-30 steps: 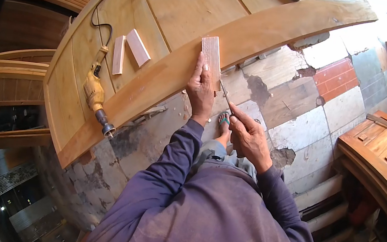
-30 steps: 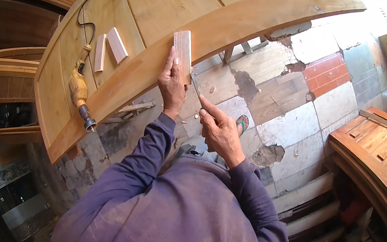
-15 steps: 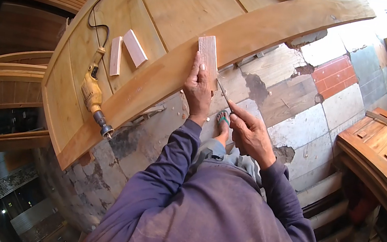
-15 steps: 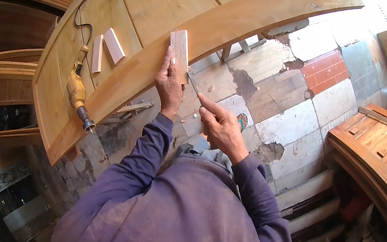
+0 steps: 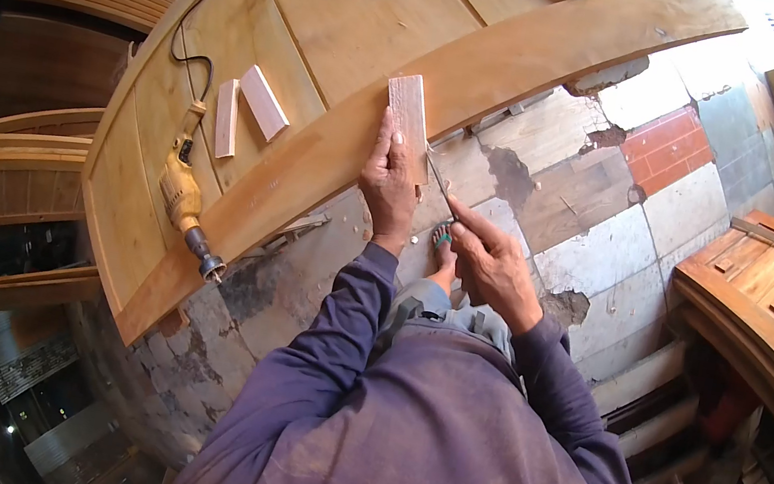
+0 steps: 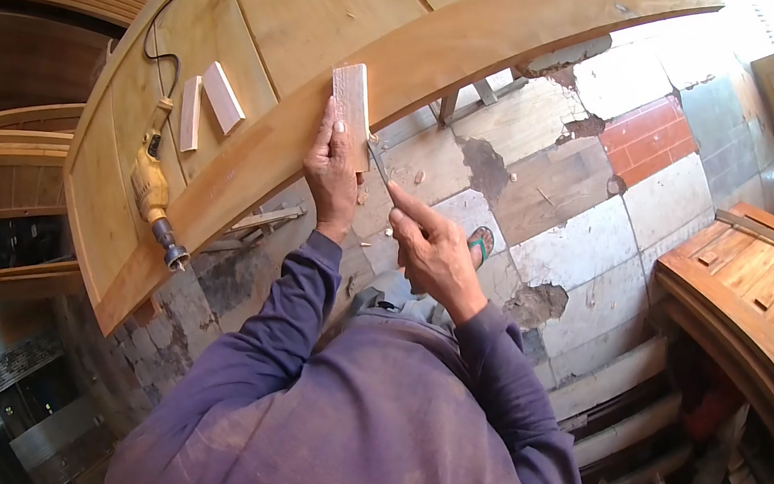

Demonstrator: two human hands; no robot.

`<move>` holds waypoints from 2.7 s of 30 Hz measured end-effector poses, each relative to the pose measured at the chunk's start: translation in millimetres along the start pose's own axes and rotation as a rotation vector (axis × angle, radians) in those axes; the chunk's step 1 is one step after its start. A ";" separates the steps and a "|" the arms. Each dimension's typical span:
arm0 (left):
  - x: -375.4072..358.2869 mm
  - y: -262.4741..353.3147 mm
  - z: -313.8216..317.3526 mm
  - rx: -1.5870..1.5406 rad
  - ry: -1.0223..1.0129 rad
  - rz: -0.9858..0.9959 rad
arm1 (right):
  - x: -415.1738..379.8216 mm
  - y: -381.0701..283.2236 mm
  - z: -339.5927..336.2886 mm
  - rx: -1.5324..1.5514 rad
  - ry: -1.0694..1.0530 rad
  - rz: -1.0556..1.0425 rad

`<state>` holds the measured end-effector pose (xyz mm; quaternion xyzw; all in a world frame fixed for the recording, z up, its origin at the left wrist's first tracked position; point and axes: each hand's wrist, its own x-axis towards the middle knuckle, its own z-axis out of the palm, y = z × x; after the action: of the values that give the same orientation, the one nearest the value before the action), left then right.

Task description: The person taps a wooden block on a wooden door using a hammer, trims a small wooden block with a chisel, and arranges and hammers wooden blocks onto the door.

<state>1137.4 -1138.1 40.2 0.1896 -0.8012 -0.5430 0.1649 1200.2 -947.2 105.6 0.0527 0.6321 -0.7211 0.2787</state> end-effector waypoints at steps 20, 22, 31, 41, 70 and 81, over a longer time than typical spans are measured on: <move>3.1 -14.4 2.5 -0.059 -0.001 0.072 | -7.9 -7.5 2.6 0.122 -0.025 0.089; 3.5 -16.8 1.1 -0.046 -0.016 0.075 | -4.3 -13.7 -3.6 0.054 -0.038 0.080; 6.9 -18.8 3.7 -0.018 0.019 0.174 | -4.0 -11.2 -0.2 -0.025 -0.006 0.044; 3.8 -1.1 0.4 -0.067 -0.008 0.169 | 6.8 -7.1 0.6 0.043 -0.009 0.025; -2.1 9.1 0.4 -0.126 -0.014 -0.051 | -6.3 -11.9 -2.5 0.039 -0.031 0.110; 0.3 4.3 0.8 -0.095 -0.006 -0.019 | -5.5 10.0 9.7 -0.051 0.054 -0.069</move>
<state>1136.3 -1136.2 44.0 0.1875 -0.7731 -0.5828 0.1660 1212.2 -954.9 101.0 0.0432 0.6590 -0.7123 0.2377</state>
